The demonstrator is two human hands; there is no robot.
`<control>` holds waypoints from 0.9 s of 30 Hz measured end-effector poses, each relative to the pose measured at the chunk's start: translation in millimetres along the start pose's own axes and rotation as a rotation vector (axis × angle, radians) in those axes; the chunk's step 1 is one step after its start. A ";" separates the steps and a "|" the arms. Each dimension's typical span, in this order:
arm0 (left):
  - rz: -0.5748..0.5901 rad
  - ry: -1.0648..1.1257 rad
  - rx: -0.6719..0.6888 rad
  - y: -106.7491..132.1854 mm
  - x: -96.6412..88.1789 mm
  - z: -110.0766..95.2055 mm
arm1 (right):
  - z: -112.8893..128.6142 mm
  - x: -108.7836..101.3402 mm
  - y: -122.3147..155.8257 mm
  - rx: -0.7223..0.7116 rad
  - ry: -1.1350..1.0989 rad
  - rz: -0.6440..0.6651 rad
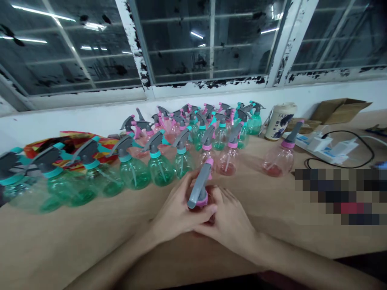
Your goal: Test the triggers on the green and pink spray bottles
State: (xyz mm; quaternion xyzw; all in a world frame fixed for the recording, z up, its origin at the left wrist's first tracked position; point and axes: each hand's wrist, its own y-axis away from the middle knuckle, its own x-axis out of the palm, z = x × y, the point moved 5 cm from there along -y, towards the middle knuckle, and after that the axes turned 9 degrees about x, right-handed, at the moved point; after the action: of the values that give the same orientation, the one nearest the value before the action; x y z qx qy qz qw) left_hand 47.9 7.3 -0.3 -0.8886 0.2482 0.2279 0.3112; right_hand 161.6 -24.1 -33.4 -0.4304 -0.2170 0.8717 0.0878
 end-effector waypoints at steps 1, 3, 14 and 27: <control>-0.016 -0.003 -0.010 0.3 -3.7 -0.1 | 6.0 6.7 -0.9 -0.025 0.010 0.007; -0.046 0.038 -0.028 1.9 -10.3 1.4 | 17.3 18.8 -2.7 -0.073 0.017 0.021; -0.200 0.018 -0.067 18.9 -29.2 18.0 | 13.2 33.9 -5.9 -0.221 -0.305 0.407; -0.165 -0.045 0.004 -7.2 -27.1 24.6 | -63.9 43.7 -7.8 -0.271 0.022 0.422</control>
State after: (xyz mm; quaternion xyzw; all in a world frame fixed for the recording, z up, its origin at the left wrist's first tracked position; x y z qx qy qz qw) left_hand 25.0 36.7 0.8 -0.9001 0.1678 0.2207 0.3362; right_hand 184.9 17.1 -95.1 -0.4836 -0.2363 0.8289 -0.1523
